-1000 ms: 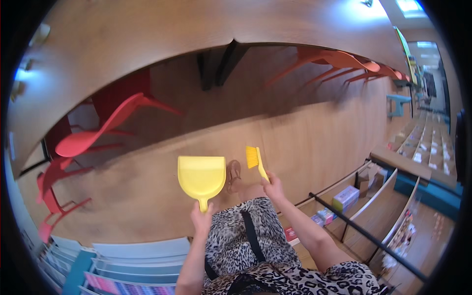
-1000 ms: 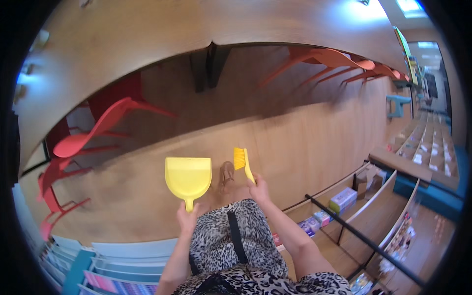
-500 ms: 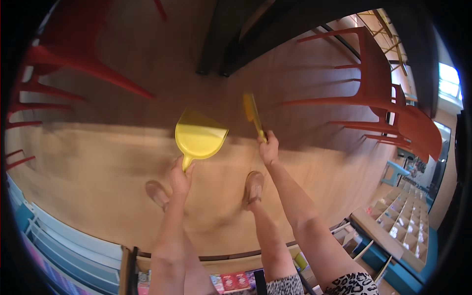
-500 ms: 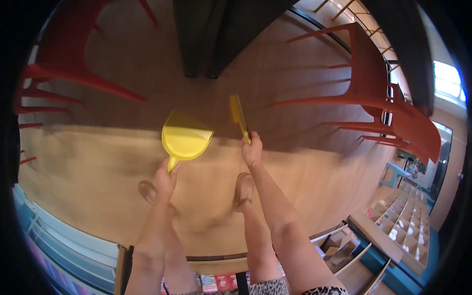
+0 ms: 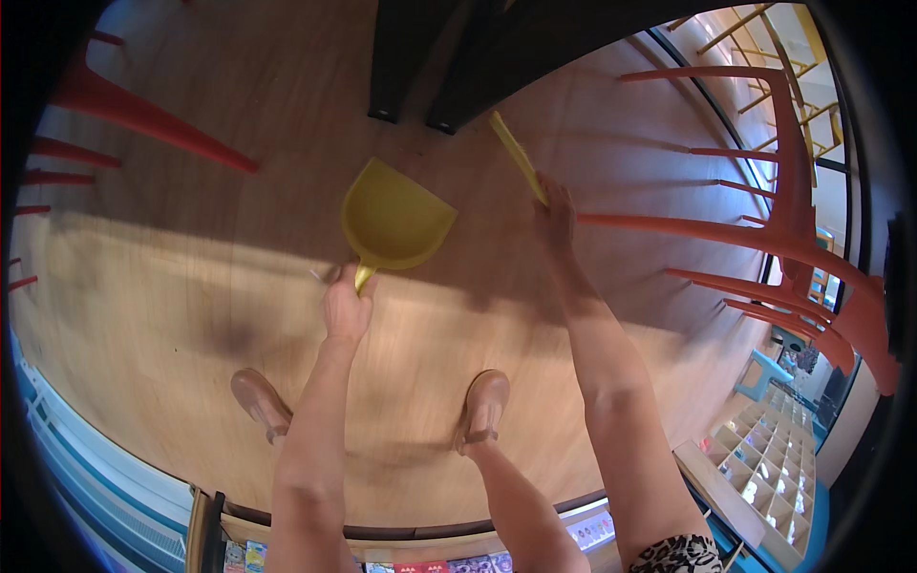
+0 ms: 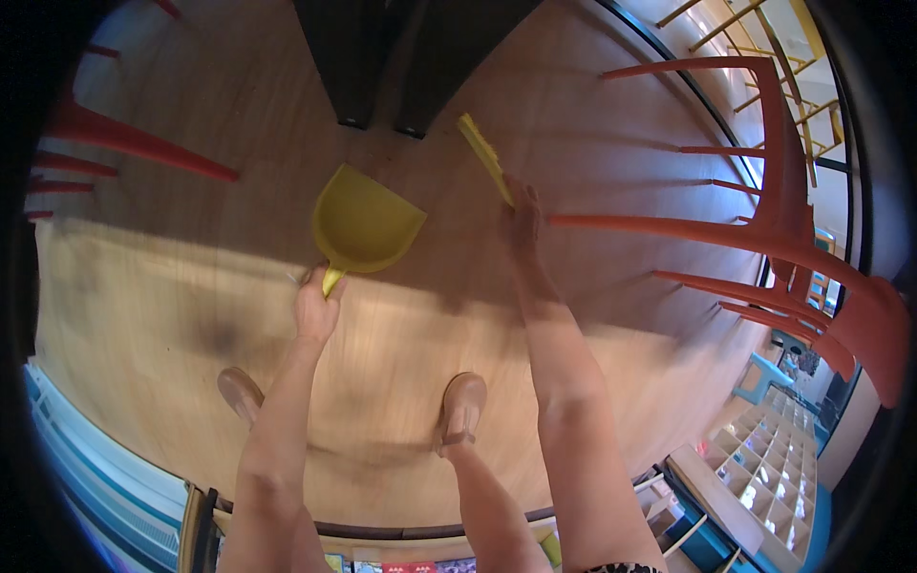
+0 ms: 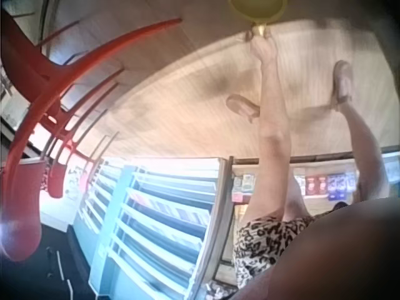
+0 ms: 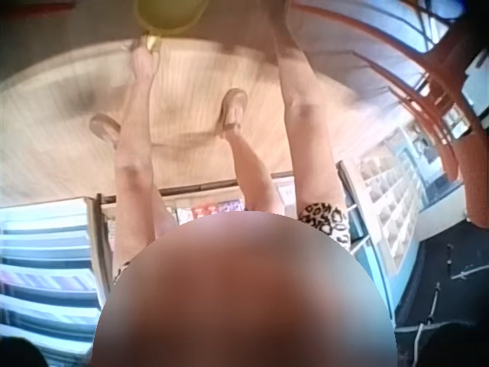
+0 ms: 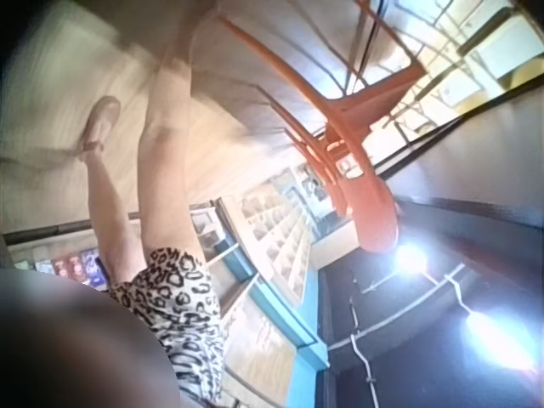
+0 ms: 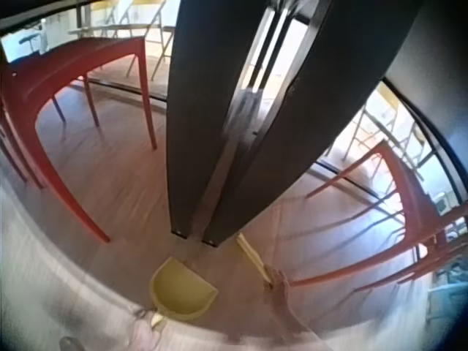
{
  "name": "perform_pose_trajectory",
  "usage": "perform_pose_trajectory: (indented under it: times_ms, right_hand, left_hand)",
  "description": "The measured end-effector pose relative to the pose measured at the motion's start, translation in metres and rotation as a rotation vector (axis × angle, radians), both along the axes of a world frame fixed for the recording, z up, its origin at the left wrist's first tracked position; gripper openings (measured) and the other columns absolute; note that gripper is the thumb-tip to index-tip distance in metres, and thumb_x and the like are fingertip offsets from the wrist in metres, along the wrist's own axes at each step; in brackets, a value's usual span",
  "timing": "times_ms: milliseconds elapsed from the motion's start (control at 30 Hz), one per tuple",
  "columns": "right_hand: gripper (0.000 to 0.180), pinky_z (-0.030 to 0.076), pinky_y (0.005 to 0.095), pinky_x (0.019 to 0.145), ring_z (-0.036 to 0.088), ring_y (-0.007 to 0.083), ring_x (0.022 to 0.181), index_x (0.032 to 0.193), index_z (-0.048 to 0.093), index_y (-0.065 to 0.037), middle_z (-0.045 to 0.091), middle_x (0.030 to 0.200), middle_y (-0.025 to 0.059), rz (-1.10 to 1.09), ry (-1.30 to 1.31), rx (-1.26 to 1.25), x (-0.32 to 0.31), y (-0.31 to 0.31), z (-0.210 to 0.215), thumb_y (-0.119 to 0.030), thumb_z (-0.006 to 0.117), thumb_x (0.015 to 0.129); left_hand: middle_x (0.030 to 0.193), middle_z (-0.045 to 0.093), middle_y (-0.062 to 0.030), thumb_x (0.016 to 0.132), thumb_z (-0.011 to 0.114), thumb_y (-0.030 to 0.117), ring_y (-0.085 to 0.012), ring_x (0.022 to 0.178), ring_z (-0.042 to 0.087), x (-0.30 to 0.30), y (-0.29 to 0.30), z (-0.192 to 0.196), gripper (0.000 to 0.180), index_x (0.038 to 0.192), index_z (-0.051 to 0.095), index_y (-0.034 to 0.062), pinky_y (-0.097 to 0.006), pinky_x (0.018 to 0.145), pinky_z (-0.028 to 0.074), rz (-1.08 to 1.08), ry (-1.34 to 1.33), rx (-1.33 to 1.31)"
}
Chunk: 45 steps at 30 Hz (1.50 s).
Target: Assemble small plastic containers, place them in storage bins, and sweep the floor around a workstation.
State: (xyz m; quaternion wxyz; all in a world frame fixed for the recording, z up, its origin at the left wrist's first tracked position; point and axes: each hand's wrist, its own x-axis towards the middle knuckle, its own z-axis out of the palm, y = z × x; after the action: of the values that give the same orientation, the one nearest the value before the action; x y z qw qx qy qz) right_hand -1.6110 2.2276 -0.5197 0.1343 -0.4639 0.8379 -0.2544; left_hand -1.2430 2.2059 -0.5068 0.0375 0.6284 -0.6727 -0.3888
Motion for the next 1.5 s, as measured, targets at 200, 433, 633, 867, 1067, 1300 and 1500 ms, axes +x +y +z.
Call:
perform_pose_trajectory:
  times_ms: [200,433,633,867,1067,1300,1500]
  right_hand:
    - [0.051,0.048,0.0375,0.074,0.058,0.0282,0.082,0.127,0.063,-0.013,0.063,0.105,0.0151,0.225,-0.321,0.045,-0.003,0.047,-0.008,0.007,0.055,0.081]
    - [0.054,0.049,0.0428,0.087,0.061,0.0352,0.099,0.126,0.062,-0.012,0.062,0.111,0.0166,0.352,-0.113,-0.11,0.055,0.007,0.037,0.011,0.05,0.08]
    - [0.052,0.045,0.0315,0.087,0.058,0.0246,0.097,0.129,0.062,-0.01,0.06,0.108,0.012,0.342,-0.346,-0.002,0.055,0.001,0.011,0.014,0.05,0.084]
    - [0.05,0.047,0.0317,0.084,0.06,0.0254,0.096,0.132,0.06,-0.012,0.059,0.108,0.0119,0.297,-0.347,-0.033,0.097,0.017,0.052,0.009,0.051,0.087]
    - [0.049,0.052,0.0327,0.078,0.062,0.0247,0.097,0.138,0.053,-0.008,0.056,0.113,0.0146,0.117,-0.295,-0.059,0.145,-0.027,0.033,0.004,0.051,0.09]
    - [0.045,0.055,0.0276,0.056,0.065,0.0182,0.079,0.138,0.047,-0.003,0.048,0.124,0.0162,-0.112,-0.508,-0.014,0.168,-0.058,0.025,-0.004,0.051,0.093]
    - [0.046,0.053,0.0368,0.073,0.064,0.0282,0.09,0.135,0.05,-0.004,0.055,0.114,0.019,0.013,-0.291,0.131,0.168,0.005,0.088,0.002,0.05,0.089]
  left_hand:
    - [0.108,0.065,-0.0206,0.086,0.069,0.025,-0.0395,0.101,0.062,-0.016,-0.002,-0.021,0.035,0.117,0.064,0.0105,-0.048,0.086,0.051,0.03,0.13,-0.032]
    - [0.112,0.066,-0.0204,0.086,0.067,0.026,-0.0377,0.105,0.062,-0.016,-0.007,-0.016,0.035,0.119,0.066,0.012,-0.046,0.092,0.05,0.025,0.03,0.003]
    - [0.116,0.065,-0.0195,0.087,0.065,0.028,-0.0379,0.109,0.061,-0.029,-0.012,-0.013,0.036,0.12,0.066,0.0126,-0.046,0.094,0.049,0.001,-0.035,0.127]
    - [0.12,0.063,-0.0189,0.089,0.064,0.028,-0.0375,0.111,0.06,-0.013,-0.013,-0.018,0.042,0.128,0.06,0.0139,-0.046,0.095,0.049,-0.005,0.004,0.092]
    - [0.124,0.061,-0.0188,0.089,0.065,0.027,-0.0371,0.111,0.06,-0.011,-0.016,-0.018,0.044,0.13,0.058,0.0132,-0.045,0.095,0.049,-0.005,-0.022,0.176]
    - [0.123,0.061,-0.0192,0.088,0.065,0.025,-0.0374,0.109,0.061,-0.009,-0.016,-0.033,0.048,0.134,0.057,0.0139,-0.045,0.094,0.05,-0.041,0.073,0.014]
    - [0.124,0.06,-0.0217,0.089,0.063,0.026,-0.0393,0.105,0.062,0.0,-0.014,-0.028,0.047,0.134,0.056,0.0146,-0.046,0.09,0.052,-0.071,-0.017,0.094]
